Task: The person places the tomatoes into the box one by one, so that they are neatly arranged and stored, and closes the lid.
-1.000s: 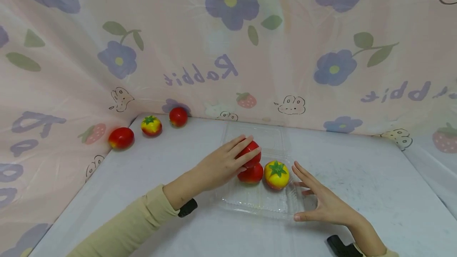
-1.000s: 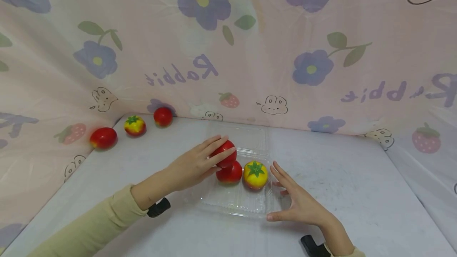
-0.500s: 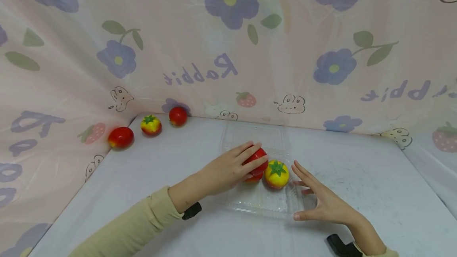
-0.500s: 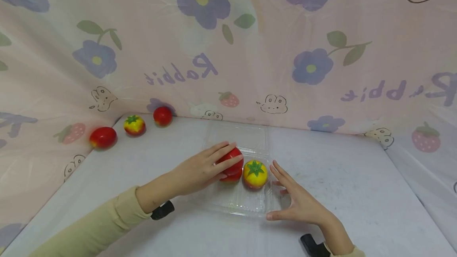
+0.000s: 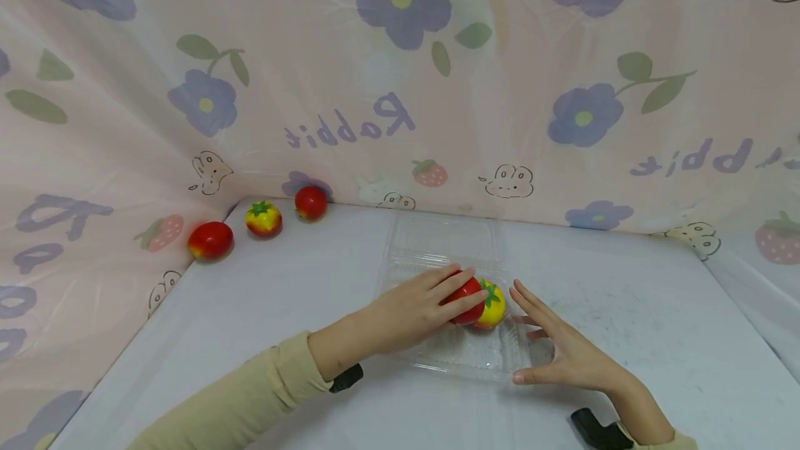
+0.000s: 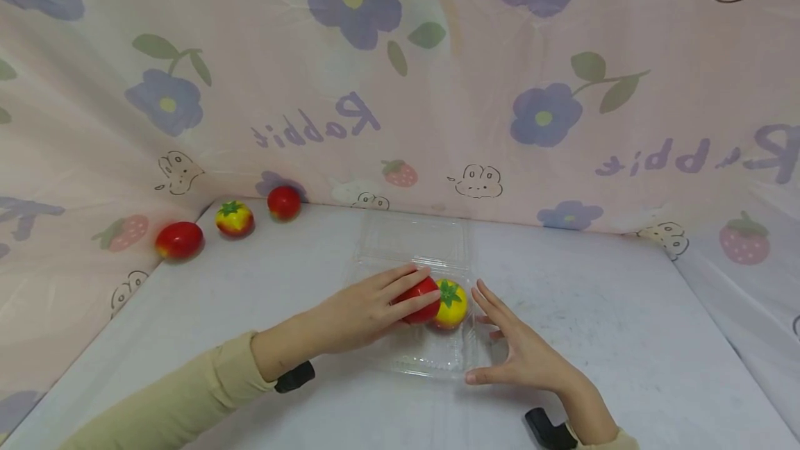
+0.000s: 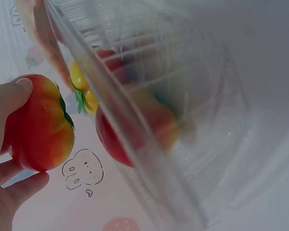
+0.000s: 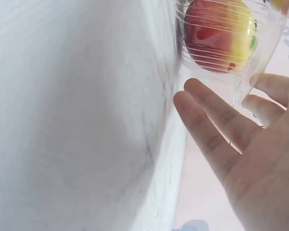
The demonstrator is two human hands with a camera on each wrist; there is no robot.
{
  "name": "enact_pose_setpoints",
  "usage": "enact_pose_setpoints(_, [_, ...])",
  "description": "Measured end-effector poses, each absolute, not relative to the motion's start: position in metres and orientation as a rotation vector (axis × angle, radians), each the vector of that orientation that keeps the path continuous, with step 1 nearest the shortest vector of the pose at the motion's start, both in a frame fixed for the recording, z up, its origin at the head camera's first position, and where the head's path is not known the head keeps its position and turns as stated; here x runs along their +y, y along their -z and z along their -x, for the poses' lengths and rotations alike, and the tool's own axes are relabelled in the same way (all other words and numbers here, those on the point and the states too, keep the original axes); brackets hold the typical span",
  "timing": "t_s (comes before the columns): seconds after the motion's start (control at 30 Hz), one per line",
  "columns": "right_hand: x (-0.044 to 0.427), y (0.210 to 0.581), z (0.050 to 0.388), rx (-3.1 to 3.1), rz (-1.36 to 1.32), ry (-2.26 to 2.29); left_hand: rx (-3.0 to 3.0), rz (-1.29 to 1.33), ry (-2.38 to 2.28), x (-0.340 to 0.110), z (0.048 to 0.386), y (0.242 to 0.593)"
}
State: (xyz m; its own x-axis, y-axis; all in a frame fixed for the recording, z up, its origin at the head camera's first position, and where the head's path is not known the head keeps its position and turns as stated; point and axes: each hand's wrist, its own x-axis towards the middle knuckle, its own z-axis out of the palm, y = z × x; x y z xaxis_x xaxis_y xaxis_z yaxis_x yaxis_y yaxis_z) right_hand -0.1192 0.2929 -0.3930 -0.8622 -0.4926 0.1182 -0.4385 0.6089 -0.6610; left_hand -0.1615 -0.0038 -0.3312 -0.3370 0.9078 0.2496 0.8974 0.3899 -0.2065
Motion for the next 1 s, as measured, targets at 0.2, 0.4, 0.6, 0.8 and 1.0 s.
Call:
enact_pose_setpoints(0.2, [0.293,0.393,0.12,2.742,0.775,1.1,-2.337,1.602,-0.087,0.002,0.16,0.333])
enact_pose_setpoints(0.4, [0.293,0.393,0.12,2.749,0.79,1.099,-2.36,1.64,-0.121,0.008,0.156,0.337])
enact_pose_setpoints(0.6, [0.293,0.393,0.119,2.754,0.806,1.096,-2.36,1.653,-0.184,0.013,0.152,0.339])
enact_pose_setpoints(0.8, [0.293,0.393,0.119,2.757,0.807,1.096,-2.411,1.67,-0.204,0.019,0.148,0.342])
enact_pose_setpoints(1.0, [0.293,0.393,0.119,2.759,0.817,1.103,-2.378,1.682,-0.24,0.023,0.147,0.347])
